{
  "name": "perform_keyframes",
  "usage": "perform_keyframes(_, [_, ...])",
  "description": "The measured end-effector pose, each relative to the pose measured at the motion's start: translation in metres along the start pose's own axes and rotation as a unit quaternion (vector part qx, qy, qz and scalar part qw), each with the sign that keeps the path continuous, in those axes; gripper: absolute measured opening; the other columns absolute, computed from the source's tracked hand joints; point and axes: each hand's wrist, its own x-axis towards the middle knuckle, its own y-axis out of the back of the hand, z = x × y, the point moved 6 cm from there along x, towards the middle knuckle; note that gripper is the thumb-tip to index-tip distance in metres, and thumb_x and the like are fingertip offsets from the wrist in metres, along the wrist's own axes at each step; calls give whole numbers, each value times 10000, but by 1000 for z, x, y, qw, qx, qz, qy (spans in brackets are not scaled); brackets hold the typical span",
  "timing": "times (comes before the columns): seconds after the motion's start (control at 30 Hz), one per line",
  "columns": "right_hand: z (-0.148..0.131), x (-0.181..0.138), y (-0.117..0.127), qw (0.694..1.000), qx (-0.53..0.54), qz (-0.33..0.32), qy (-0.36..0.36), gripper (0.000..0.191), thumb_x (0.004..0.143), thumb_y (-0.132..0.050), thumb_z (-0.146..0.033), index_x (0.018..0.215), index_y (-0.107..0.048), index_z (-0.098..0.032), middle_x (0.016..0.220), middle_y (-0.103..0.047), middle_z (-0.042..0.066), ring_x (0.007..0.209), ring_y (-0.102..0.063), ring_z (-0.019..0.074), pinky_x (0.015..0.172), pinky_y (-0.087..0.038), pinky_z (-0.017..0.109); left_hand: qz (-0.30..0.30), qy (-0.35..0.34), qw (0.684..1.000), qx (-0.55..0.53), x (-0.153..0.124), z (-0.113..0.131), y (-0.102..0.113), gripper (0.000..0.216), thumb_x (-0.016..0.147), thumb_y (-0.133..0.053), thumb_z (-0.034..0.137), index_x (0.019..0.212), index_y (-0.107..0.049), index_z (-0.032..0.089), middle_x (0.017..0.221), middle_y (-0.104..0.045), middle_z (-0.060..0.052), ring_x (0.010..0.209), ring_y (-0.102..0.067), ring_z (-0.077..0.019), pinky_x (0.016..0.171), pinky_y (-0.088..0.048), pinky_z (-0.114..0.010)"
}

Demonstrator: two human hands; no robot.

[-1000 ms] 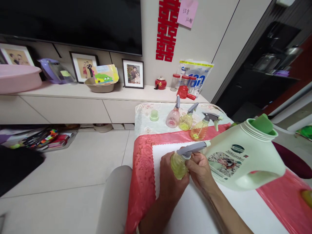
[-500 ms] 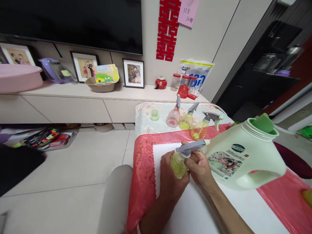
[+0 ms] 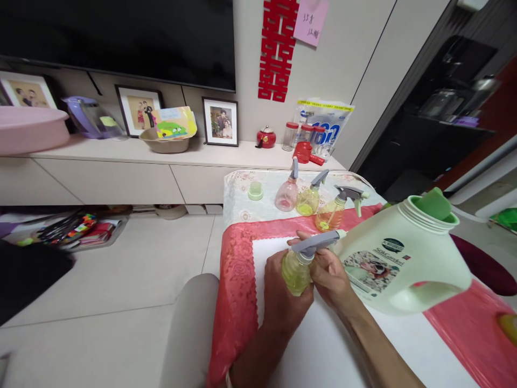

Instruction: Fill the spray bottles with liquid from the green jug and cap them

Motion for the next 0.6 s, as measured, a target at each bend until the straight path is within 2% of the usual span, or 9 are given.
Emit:
perform_keyframes(0.13, [-1,-1,3,1000,-13,13,-5,368,805,-793,-512,1008,-742,-210,1070,-752,102,1075,-692,281,971,-548,455,-10,26,1000,-12,-1,-2,0,634,660,-678,159,1252,-475,259,1117,-639,-95,1068,-672,-327,917,-584,-529])
perform_keyframes(0.23, [3,0,3,999,-23,36,9,383,784,-824,-463,1019,-715,-182,1045,-751,86,1037,-699,253,974,-550,470,-22,46,998,-33,-1,-4,-1,624,659,-695,171,1238,-478,259,1106,-638,-97,1064,-669,-333,923,-576,-534])
perform_keyframes(0.33, [5,-1,4,997,-39,56,24,390,762,-851,-434,1051,-707,-217,1108,-741,68,1087,-681,252,1013,-527,433,-22,60,997,-53,-1,-5,-2,586,682,-714,195,1217,-483,260,1106,-645,-101,1072,-669,-337,944,-563,-538])
perform_keyframes(0.43, [2,-4,5,997,-60,41,23,353,825,-797,-465,1081,-719,-235,1200,-714,75,1164,-643,262,1046,-496,406,-23,62,996,-52,-2,-6,-2,607,681,-728,203,1235,-485,259,1143,-643,-111,1108,-659,-348,979,-545,-554])
perform_keyframes(0.6, [2,-7,10,996,-86,29,17,366,890,-718,-518,1075,-722,-202,1054,-736,71,1004,-679,236,859,-549,371,-37,42,997,-47,-2,-2,-2,614,655,-707,162,1227,-513,267,1102,-645,-89,1048,-669,-330,917,-572,-524])
